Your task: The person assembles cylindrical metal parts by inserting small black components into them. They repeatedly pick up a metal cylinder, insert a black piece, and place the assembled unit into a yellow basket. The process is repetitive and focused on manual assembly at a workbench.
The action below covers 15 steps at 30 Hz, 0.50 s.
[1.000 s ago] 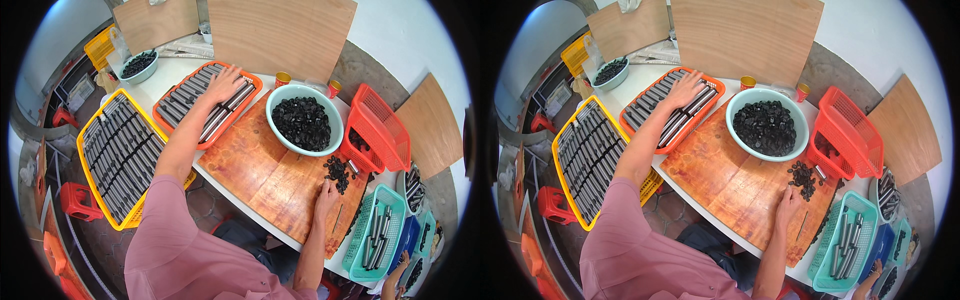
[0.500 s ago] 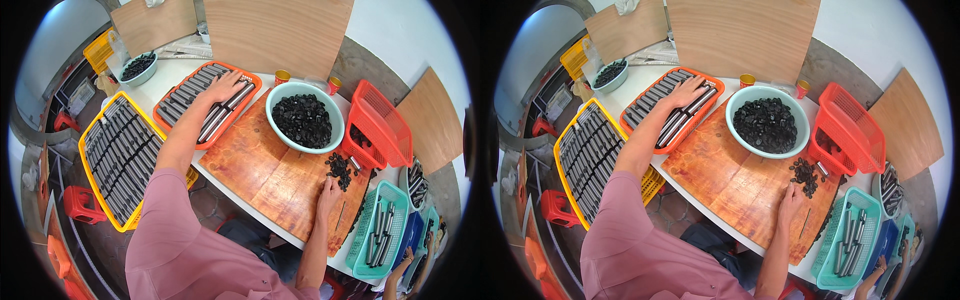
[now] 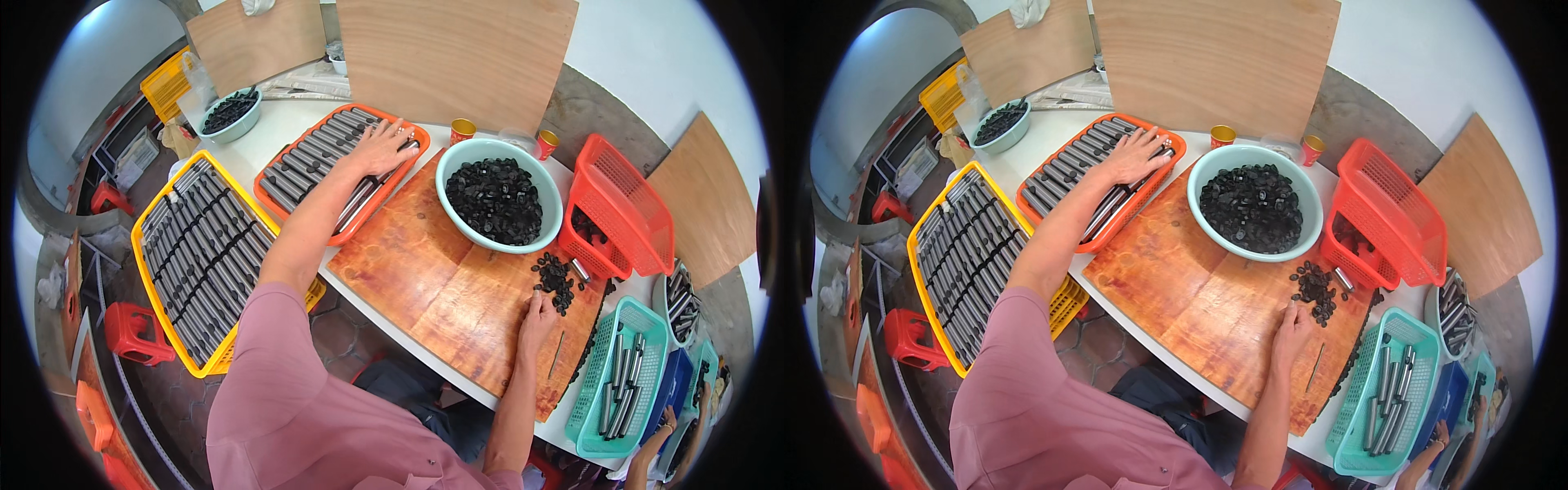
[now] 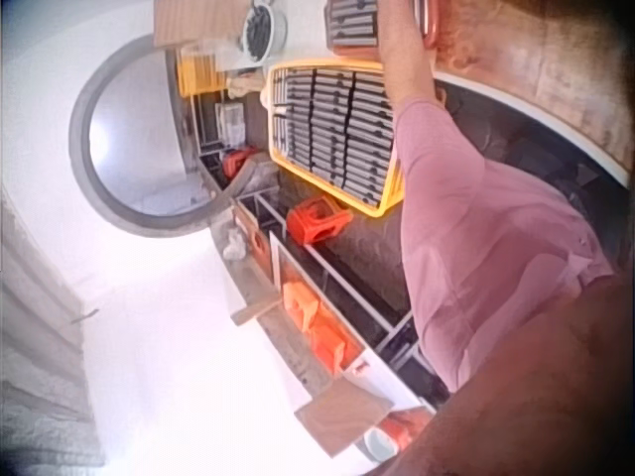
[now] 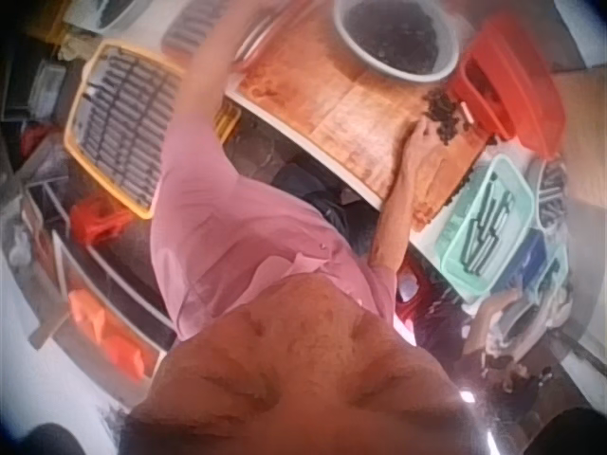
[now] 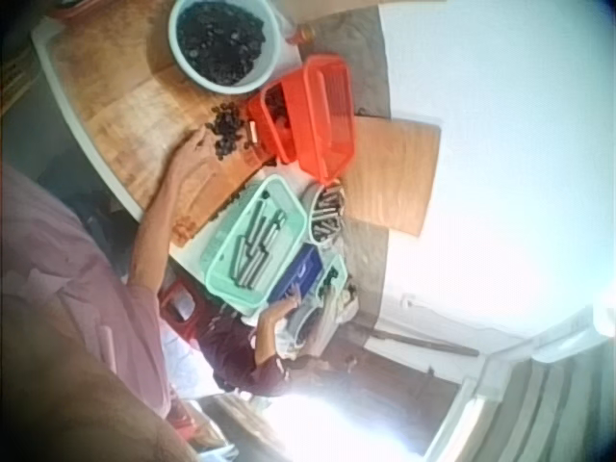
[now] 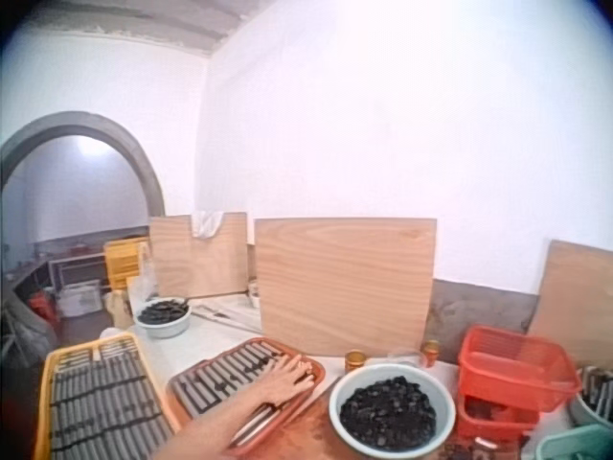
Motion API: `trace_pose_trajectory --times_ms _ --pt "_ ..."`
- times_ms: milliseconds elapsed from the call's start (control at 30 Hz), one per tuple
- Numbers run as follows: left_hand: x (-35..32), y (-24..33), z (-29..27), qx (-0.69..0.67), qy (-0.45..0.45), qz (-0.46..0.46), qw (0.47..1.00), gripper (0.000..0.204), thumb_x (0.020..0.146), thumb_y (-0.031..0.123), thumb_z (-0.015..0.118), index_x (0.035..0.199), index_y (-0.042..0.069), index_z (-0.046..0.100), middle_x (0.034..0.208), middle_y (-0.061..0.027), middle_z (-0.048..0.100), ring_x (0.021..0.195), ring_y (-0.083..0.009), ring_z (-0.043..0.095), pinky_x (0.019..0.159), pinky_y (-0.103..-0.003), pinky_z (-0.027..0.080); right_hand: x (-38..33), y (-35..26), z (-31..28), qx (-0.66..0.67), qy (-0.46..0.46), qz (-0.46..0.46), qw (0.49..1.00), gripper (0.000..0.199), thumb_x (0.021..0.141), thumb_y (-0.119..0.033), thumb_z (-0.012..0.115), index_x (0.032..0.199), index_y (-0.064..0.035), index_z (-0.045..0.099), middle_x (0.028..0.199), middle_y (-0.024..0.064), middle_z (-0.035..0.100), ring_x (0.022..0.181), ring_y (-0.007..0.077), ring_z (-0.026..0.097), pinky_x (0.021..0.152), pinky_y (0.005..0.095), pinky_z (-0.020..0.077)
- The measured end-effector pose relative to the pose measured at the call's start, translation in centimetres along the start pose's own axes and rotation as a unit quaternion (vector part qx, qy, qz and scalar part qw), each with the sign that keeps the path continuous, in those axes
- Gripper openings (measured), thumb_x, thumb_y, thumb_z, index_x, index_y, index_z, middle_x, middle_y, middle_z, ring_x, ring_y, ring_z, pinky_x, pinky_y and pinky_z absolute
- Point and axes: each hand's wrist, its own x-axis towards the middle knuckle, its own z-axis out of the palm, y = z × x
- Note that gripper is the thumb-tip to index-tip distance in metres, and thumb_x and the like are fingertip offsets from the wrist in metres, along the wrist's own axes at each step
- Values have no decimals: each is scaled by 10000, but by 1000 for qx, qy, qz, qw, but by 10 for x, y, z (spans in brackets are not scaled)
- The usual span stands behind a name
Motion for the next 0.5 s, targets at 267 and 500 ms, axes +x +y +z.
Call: trace_pose_trajectory --times_ms 267,500 --pt "-1 0 22 78 4 -7 997 741 1039 636 344 1635 201 272 1712 -133 195 1586 -360 115 1274 -520 139 -4 -27 2 17 -6 69 997 390 1053 -230 577 726 -26 516 661 -23 418 638 81 389 576 304 319" --pt "9 -2 29 100 10 8 995 638 1076 498 334 1623 169 302 1708 -142 203 1567 -393 177 1255 -549 199 0 -7 -3 -30 9 -1 999 338 1025 -188 559 766 26 520 675 56 440 680 146 456 635 341 392"
